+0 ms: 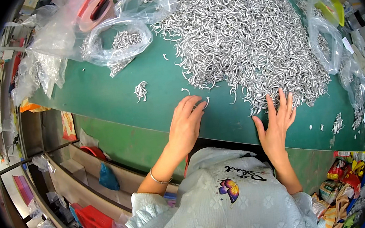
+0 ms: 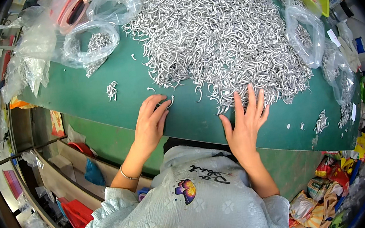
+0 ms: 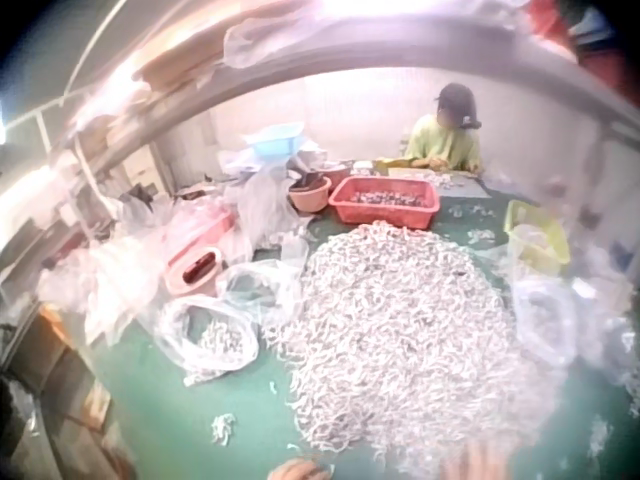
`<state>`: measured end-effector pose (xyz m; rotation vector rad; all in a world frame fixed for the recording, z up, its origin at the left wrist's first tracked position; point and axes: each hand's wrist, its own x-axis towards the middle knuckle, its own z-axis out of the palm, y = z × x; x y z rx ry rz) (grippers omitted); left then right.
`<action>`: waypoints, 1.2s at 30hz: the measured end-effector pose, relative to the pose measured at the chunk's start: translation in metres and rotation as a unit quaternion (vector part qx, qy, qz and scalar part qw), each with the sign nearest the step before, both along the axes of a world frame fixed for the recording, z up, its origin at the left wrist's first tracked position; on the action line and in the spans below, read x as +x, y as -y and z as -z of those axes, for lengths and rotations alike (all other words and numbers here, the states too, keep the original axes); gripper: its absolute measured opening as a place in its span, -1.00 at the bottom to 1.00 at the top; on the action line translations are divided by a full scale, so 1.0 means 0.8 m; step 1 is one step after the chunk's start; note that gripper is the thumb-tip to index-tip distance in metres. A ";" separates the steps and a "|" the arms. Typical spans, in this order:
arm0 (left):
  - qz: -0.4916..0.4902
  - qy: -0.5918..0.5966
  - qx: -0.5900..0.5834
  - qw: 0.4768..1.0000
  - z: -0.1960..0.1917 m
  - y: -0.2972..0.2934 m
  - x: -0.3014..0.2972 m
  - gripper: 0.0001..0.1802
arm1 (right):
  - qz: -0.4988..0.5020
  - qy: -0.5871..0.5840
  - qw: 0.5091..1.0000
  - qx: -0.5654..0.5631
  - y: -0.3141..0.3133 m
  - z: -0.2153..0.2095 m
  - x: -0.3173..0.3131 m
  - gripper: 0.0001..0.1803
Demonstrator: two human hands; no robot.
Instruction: The person sorts through a large pile of small crescent-shaped metal parts by hand, picking up individual pieces and grouping them together on the green tabletop.
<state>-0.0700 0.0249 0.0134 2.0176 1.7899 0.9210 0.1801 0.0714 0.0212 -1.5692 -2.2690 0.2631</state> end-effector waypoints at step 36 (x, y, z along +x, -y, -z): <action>-0.089 0.014 0.001 0.996 -0.014 0.029 0.033 -0.58 | -0.209 -0.106 0.972 -0.002 -0.019 -0.001 -0.092 -0.72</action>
